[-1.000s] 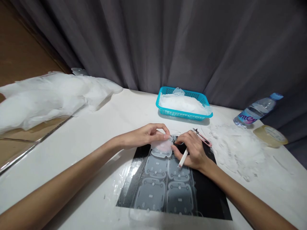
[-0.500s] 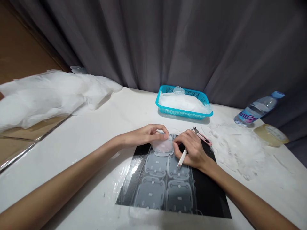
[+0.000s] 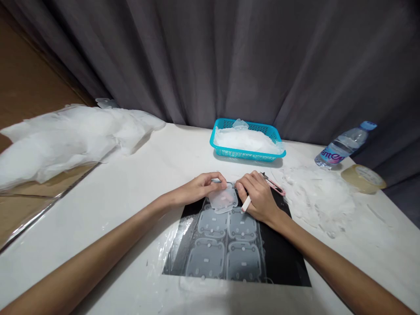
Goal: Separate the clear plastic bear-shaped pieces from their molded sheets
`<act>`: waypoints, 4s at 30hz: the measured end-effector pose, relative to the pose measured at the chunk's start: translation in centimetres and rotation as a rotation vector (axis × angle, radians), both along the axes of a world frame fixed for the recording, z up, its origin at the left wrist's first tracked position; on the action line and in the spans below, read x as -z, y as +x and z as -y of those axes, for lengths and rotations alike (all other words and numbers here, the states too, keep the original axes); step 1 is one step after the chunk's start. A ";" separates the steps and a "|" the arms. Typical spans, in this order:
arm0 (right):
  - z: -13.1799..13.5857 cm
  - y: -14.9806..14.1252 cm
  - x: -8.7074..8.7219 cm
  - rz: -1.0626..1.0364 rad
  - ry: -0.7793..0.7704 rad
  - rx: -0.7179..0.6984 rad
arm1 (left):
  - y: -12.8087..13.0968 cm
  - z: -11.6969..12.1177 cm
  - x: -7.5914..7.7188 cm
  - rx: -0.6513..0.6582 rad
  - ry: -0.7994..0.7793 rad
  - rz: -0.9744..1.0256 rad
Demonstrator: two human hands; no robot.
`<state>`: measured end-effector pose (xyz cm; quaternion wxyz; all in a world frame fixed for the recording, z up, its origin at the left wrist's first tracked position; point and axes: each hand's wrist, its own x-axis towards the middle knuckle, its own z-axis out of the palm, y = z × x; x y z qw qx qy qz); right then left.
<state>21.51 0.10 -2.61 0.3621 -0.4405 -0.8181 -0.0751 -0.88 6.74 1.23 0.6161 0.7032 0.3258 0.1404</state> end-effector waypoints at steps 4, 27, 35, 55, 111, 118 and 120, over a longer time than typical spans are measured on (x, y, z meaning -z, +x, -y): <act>0.0 -0.1 0.0 0.056 0.030 -0.045 | -0.2 0.9 -0.6 -0.060 -0.004 -0.003; 0.5 0.2 -0.4 0.043 0.024 -0.227 | -1.0 6.0 0.7 -0.474 -0.010 0.262; 0.7 0.4 -0.4 -0.010 0.051 -0.270 | -1.0 6.0 1.3 -0.450 0.017 0.322; 0.9 -0.1 -0.5 -0.051 0.080 -0.282 | -1.7 6.2 1.5 -0.354 -0.078 0.388; 0.8 -0.5 -0.4 -0.069 0.008 -0.265 | -1.5 6.8 2.0 -0.358 -0.110 0.296; 0.9 -0.4 -0.6 -0.070 0.026 -0.257 | -1.5 6.7 1.9 -0.345 -0.098 0.275; 0.9 -0.4 -0.6 -0.066 0.033 -0.263 | -1.4 6.7 1.8 -0.350 -0.094 0.267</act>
